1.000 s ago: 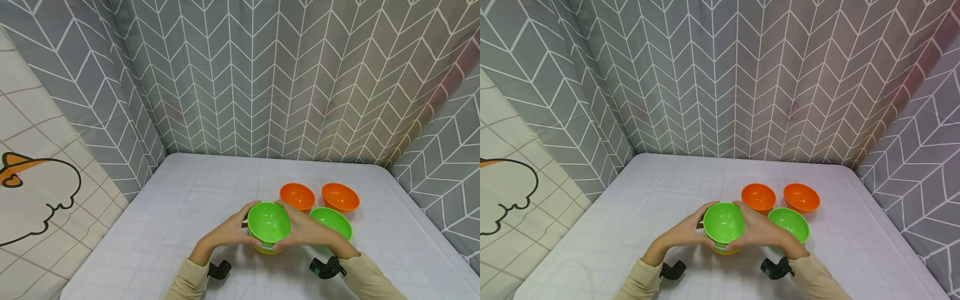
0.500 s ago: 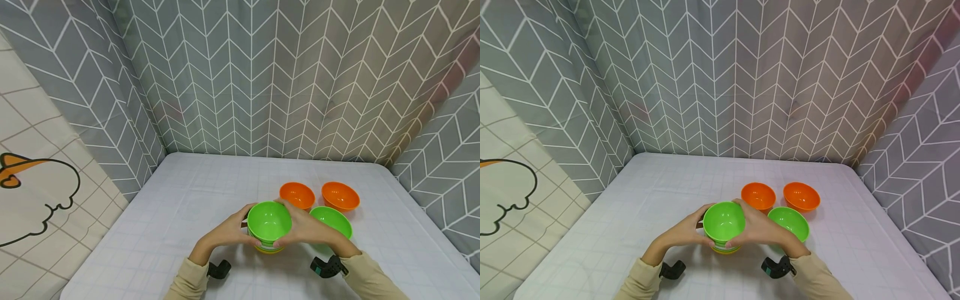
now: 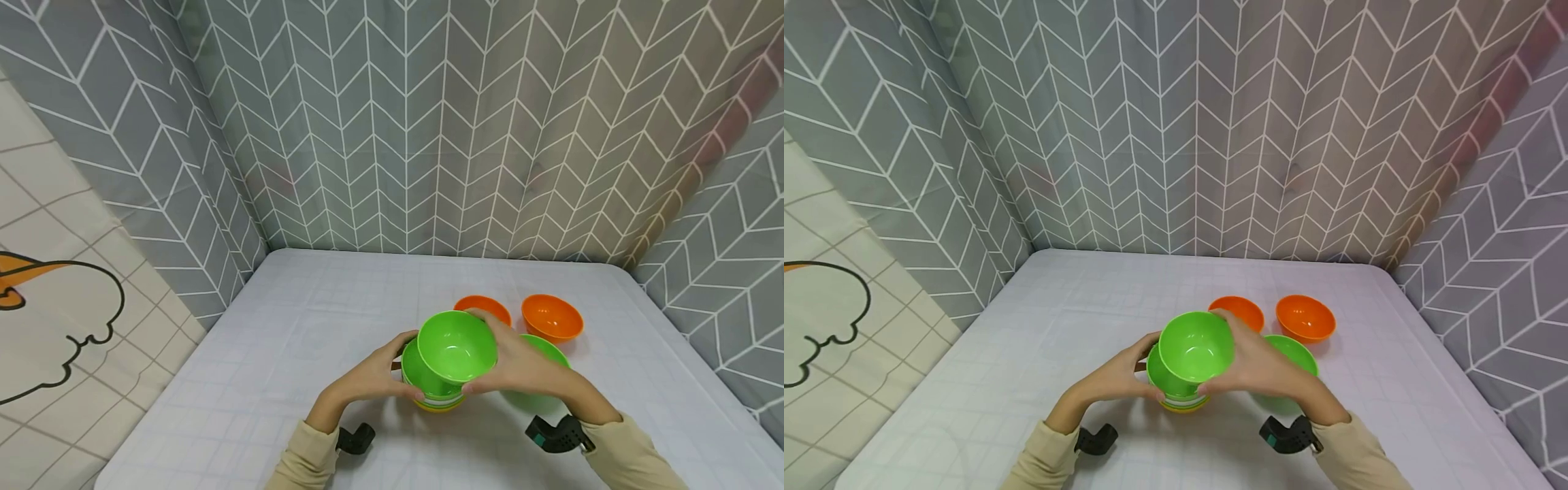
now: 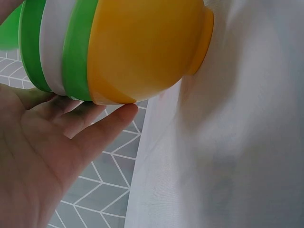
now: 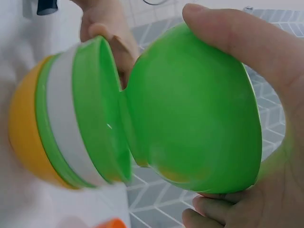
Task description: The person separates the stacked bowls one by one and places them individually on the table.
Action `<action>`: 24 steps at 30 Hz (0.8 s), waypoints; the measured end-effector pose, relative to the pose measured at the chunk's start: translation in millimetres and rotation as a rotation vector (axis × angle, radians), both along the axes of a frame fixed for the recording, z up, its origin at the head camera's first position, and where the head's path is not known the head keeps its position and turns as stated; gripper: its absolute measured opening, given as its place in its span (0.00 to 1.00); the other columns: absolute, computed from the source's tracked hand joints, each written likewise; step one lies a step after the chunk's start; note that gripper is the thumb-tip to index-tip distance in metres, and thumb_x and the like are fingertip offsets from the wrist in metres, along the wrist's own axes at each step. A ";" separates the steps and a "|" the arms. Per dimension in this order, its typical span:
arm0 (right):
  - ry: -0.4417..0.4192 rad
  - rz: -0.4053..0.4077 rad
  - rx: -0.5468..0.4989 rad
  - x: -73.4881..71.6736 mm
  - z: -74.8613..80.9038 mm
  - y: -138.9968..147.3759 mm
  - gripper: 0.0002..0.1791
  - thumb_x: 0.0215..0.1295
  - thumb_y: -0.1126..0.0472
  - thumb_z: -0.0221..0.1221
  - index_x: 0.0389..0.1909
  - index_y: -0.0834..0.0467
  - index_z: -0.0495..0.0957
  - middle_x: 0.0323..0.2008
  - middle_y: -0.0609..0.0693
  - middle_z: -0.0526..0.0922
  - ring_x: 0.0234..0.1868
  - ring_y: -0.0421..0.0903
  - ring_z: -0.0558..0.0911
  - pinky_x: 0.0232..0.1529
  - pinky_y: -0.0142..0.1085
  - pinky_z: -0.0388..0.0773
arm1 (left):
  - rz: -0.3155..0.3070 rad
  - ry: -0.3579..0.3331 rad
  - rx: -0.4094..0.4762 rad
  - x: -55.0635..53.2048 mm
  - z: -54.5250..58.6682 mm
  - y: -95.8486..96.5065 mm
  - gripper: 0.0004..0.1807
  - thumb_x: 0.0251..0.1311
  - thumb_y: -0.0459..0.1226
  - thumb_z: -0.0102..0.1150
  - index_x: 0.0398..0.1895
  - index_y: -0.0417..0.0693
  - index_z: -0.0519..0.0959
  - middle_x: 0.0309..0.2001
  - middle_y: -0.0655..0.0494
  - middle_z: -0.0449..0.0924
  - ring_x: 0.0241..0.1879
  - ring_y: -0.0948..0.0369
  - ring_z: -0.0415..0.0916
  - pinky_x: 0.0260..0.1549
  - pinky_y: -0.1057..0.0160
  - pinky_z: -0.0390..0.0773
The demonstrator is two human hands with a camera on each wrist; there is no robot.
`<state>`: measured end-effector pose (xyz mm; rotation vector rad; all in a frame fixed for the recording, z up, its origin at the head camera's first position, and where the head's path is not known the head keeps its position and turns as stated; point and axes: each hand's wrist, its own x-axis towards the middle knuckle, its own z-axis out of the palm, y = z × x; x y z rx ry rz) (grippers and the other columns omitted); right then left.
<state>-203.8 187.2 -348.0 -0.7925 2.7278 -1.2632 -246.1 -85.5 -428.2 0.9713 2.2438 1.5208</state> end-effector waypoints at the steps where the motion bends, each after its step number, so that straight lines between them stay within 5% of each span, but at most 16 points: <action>1: 0.012 -0.013 0.002 1.3 2.6 3.5 0.61 0.35 0.44 0.79 0.69 0.56 0.56 0.56 0.52 0.73 0.53 0.49 0.75 0.51 0.48 0.75 | 0.000 0.000 -0.005 0.0 0.1 -0.1 0.53 0.45 0.45 0.77 0.73 0.55 0.55 0.66 0.62 0.64 0.63 0.61 0.65 0.59 0.59 0.71; 11: 0.053 -0.175 0.070 15.3 16.4 45.2 0.61 0.38 0.47 0.78 0.70 0.60 0.53 0.59 0.59 0.70 0.52 0.56 0.73 0.45 0.48 0.76 | 0.025 -0.007 -0.042 0.7 1.8 -0.1 0.56 0.45 0.47 0.77 0.75 0.52 0.53 0.65 0.61 0.65 0.63 0.61 0.64 0.58 0.62 0.71; 24: 0.058 -0.321 0.061 27.2 11.1 98.6 0.60 0.44 0.53 0.77 0.72 0.64 0.48 0.60 0.65 0.66 0.50 0.61 0.74 0.39 0.43 0.79 | 0.026 -0.005 -0.056 1.6 1.0 0.0 0.56 0.45 0.49 0.76 0.75 0.53 0.53 0.66 0.62 0.64 0.63 0.62 0.64 0.59 0.62 0.71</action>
